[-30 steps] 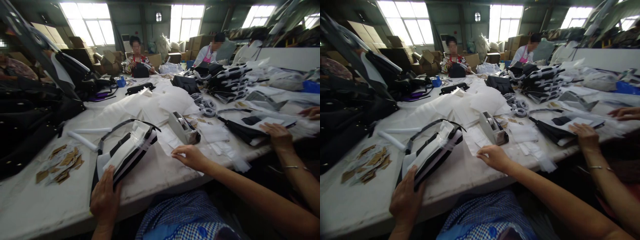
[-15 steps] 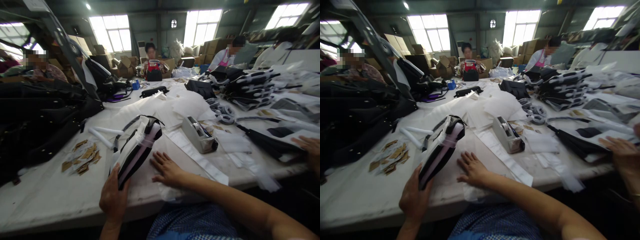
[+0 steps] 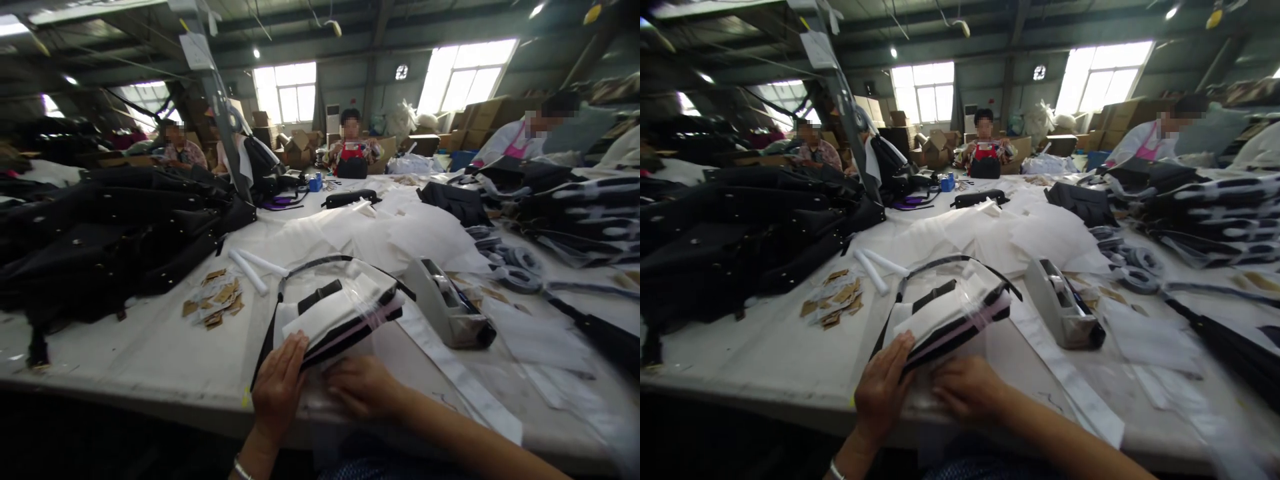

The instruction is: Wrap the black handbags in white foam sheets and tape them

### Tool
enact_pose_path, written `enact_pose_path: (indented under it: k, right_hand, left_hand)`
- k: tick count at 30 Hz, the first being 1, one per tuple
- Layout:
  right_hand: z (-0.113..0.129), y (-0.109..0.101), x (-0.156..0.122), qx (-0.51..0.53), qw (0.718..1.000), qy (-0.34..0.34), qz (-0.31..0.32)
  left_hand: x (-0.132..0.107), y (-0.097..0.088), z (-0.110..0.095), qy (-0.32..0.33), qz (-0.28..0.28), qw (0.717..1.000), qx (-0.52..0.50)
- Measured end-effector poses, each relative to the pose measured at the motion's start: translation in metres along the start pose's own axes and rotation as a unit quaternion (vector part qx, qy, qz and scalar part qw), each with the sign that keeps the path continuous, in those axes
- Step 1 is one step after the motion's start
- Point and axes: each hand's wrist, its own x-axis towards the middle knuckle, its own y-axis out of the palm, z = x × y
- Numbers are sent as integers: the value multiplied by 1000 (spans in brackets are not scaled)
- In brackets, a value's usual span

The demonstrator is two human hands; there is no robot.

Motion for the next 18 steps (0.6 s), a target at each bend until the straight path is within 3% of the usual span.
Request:
enact_pose_path:
  k: [2,5,8,10,14,18]
  right_hand:
    - [16,-14,-15,-7,998,-40,39]
    - [19,-37,0,-22,999,-19,-36]
    - [-6,-53,44,-72,982,150,-94]
    - [-32,-58,76,-109,958,258,-56]
    - [-76,-48,129,-154,922,355,4]
    - [-99,-30,164,-190,884,424,41]
  left_hand:
    - [-5,0,-3,40,15,999,-13]
    - [-6,-2,-7,87,33,995,-24]
    - [-2,-5,-9,111,45,992,-33]
    - [1,-6,-10,120,46,991,-41]
    - [0,-9,-13,114,36,991,-58]
    - [-6,-12,-18,98,32,992,-68]
